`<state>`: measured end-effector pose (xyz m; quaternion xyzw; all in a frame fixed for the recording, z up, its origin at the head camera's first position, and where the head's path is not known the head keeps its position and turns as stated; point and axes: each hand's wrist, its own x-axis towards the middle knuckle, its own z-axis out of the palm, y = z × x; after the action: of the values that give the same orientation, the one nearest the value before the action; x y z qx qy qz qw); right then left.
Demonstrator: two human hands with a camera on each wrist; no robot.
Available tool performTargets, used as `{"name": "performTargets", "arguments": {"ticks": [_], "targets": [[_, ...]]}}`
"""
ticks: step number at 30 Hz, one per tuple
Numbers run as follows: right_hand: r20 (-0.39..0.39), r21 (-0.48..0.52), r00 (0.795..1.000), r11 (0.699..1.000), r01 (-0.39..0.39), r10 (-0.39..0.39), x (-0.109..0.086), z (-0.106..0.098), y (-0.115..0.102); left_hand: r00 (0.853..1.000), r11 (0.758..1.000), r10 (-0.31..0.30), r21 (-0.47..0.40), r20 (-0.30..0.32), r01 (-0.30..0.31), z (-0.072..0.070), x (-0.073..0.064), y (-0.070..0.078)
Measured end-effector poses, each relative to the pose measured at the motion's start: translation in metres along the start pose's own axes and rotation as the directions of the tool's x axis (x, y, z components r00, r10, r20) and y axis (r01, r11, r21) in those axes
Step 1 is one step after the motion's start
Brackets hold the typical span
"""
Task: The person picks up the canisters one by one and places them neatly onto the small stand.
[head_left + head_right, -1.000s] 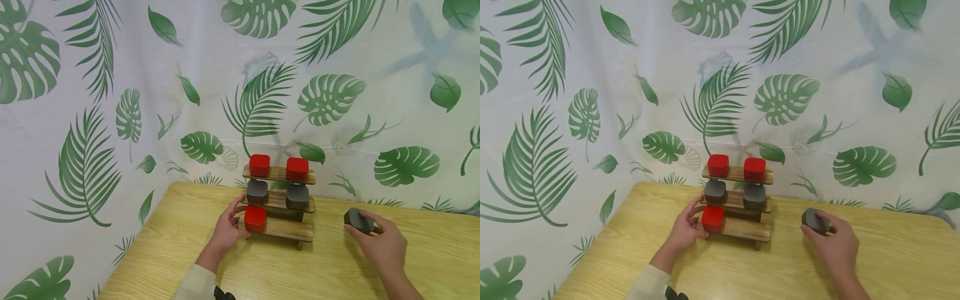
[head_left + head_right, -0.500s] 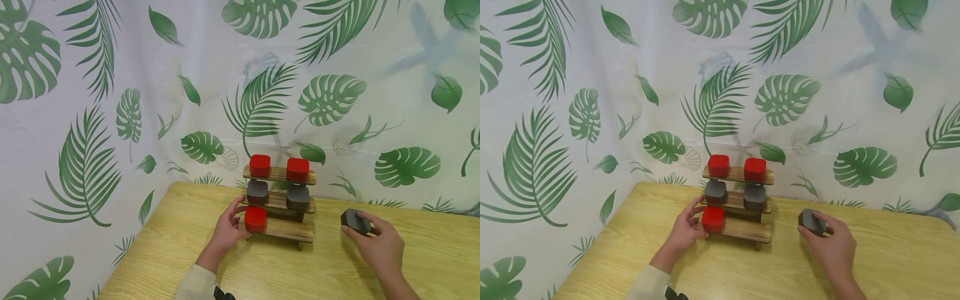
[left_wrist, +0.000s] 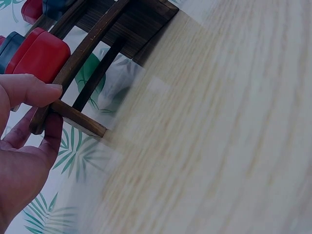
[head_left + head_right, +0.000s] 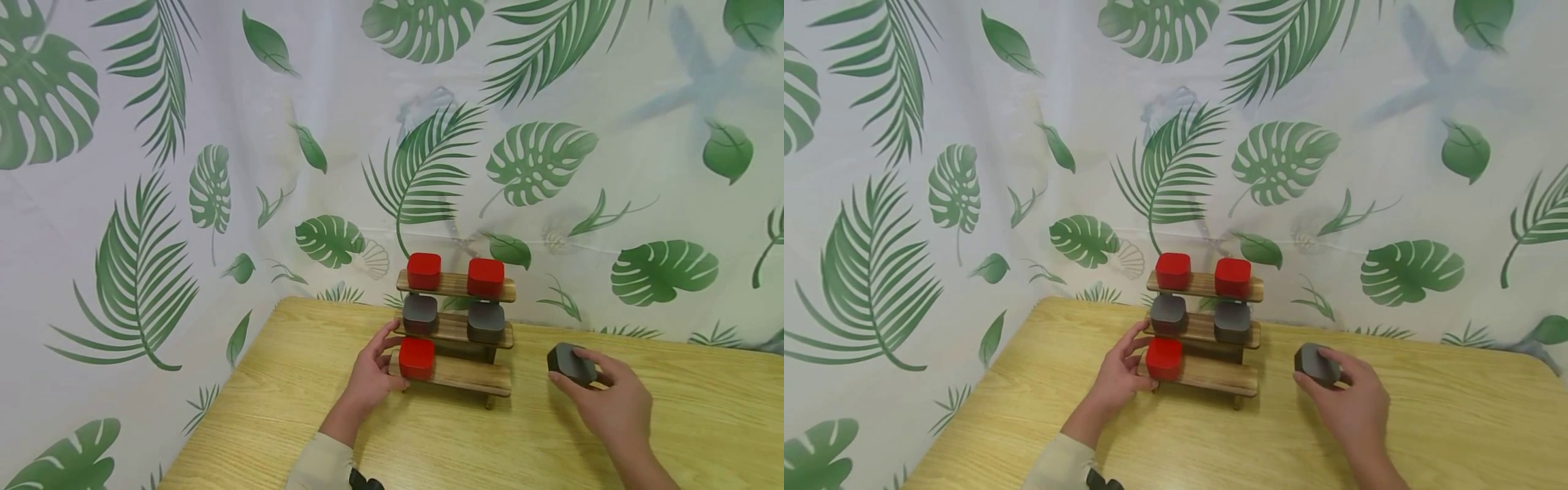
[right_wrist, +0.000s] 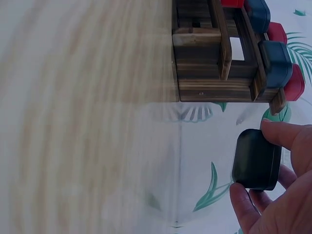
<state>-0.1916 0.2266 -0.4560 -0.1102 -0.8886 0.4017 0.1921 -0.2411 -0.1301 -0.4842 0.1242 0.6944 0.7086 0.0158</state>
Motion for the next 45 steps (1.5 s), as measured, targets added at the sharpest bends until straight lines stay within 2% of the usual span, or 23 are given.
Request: {"name": "performTargets", "arguments": {"ticks": [10, 18, 25, 33, 38, 45], "targets": [[0.009, 0.044, 0.999, 0.998, 0.047, -0.047, -0.008, 0.006, -0.007, 1.0, 1.0, -0.009, 0.005, -0.007, 0.009, 0.0, 0.001, -0.002], [0.031, 0.074, 0.998, 0.996, 0.056, -0.058, -0.013, 0.01, -0.015, 1.0, 1.0, -0.002, 0.003, -0.001, 0.002, 0.0, 0.001, -0.002], [0.04, 0.1, 0.997, 0.993, 0.063, -0.068, -0.016, 0.019, -0.018, 1.0, 1.0, -0.015, -0.021, 0.007, 0.015, 0.004, -0.007, 0.024], [0.062, 0.108, 0.996, 0.992, 0.063, -0.07, -0.02, 0.025, -0.027, 1.0, 1.0, -0.012, -0.02, 0.002, 0.012, 0.004, -0.007, 0.025], [0.082, 0.134, 0.995, 0.99, 0.05, -0.062, -0.022, 0.03, -0.032, 1.0, 1.0, -0.008, -0.021, 0.003, 0.008, 0.003, -0.005, 0.022], [0.094, 0.159, 0.994, 0.987, 0.038, -0.053, -0.028, 0.036, -0.037, 1.0, 1.0, -0.015, -0.019, 0.0, 0.015, -0.001, 0.002, -0.001]]}}
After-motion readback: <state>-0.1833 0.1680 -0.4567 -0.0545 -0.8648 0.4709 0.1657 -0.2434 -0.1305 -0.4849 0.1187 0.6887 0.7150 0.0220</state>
